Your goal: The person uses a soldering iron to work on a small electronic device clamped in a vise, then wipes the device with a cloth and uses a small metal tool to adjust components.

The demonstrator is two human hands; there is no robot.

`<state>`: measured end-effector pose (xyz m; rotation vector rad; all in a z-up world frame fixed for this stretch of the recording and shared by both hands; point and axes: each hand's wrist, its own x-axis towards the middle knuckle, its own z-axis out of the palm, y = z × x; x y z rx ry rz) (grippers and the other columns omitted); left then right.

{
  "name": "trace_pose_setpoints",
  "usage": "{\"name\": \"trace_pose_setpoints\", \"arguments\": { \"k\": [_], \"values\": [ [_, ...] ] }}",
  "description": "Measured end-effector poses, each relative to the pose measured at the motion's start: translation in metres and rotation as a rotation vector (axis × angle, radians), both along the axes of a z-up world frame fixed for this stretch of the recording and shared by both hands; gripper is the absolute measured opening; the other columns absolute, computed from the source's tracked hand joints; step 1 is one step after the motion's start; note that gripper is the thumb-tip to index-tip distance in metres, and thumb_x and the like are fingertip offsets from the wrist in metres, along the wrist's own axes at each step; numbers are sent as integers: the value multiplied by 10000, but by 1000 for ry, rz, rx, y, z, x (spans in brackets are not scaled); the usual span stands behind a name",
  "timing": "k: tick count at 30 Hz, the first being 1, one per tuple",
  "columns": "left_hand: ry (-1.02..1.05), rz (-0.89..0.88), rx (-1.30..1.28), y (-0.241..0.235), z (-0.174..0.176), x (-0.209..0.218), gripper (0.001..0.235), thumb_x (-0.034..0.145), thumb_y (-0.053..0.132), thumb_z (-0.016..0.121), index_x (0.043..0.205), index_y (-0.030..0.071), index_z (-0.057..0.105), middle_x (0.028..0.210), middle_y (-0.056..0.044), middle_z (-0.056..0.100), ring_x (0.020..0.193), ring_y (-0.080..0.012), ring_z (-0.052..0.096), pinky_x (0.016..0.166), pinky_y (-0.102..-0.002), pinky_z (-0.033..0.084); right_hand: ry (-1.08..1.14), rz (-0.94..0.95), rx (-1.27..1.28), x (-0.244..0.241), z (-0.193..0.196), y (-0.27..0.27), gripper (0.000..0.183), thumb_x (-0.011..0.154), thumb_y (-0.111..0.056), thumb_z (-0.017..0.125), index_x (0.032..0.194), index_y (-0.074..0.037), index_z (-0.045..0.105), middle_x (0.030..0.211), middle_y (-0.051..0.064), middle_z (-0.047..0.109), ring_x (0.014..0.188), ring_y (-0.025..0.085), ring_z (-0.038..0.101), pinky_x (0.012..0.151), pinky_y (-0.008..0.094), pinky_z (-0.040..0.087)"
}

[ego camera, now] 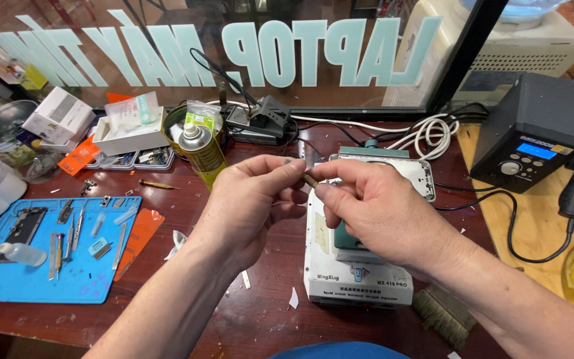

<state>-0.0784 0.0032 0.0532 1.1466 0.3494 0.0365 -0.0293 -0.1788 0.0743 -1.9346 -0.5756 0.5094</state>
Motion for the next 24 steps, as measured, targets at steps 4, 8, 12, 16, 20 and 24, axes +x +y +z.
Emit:
{"name": "trace_pose_setpoints", "arguments": {
  "k": [4,8,12,16,20,24],
  "values": [
    [42,139,-38,-1,8,-4,150,919,155,733,905,15,682,719,-26,631,597,-116,604,567,-284,557,77,18,-56,6,8,-11,353,971,-246,625,1276,-125,754,675,10,641,543,63,521,467,228,436],
    [66,252,-49,16,8,6,270,952,281,638,915,15,663,716,-38,626,580,-122,595,523,-281,541,71,-119,-282,35,27,-24,336,977,-236,615,1264,-90,713,671,57,674,499,140,554,455,274,455],
    [76,101,192,6,-19,35,304,899,206,733,1110,-3,666,791,-38,660,636,-119,615,553,-273,537,55,-161,-362,67,30,-23,503,930,-100,613,1431,-137,604,773,49,721,559,121,621,464,295,476],
    [141,33,444,-19,-45,65,554,838,259,767,1308,15,605,868,-84,733,670,-126,664,535,-286,563,118,-138,-419,83,16,-13,393,917,-125,631,1306,-71,653,733,71,747,537,121,662,478,261,542],
    [179,21,542,-34,-47,81,565,846,277,742,1340,33,616,913,-94,723,655,-142,687,472,-309,548,134,-146,-421,85,12,-7,354,919,-142,624,1255,-82,719,701,71,712,479,124,575,418,270,453],
    [176,35,478,-42,-54,83,468,836,220,720,1270,48,687,869,-99,751,600,-162,654,453,-309,509,110,-112,-361,83,9,-5,352,900,-154,641,1230,-91,746,678,47,710,446,87,556,386,252,437]
  ]
}}
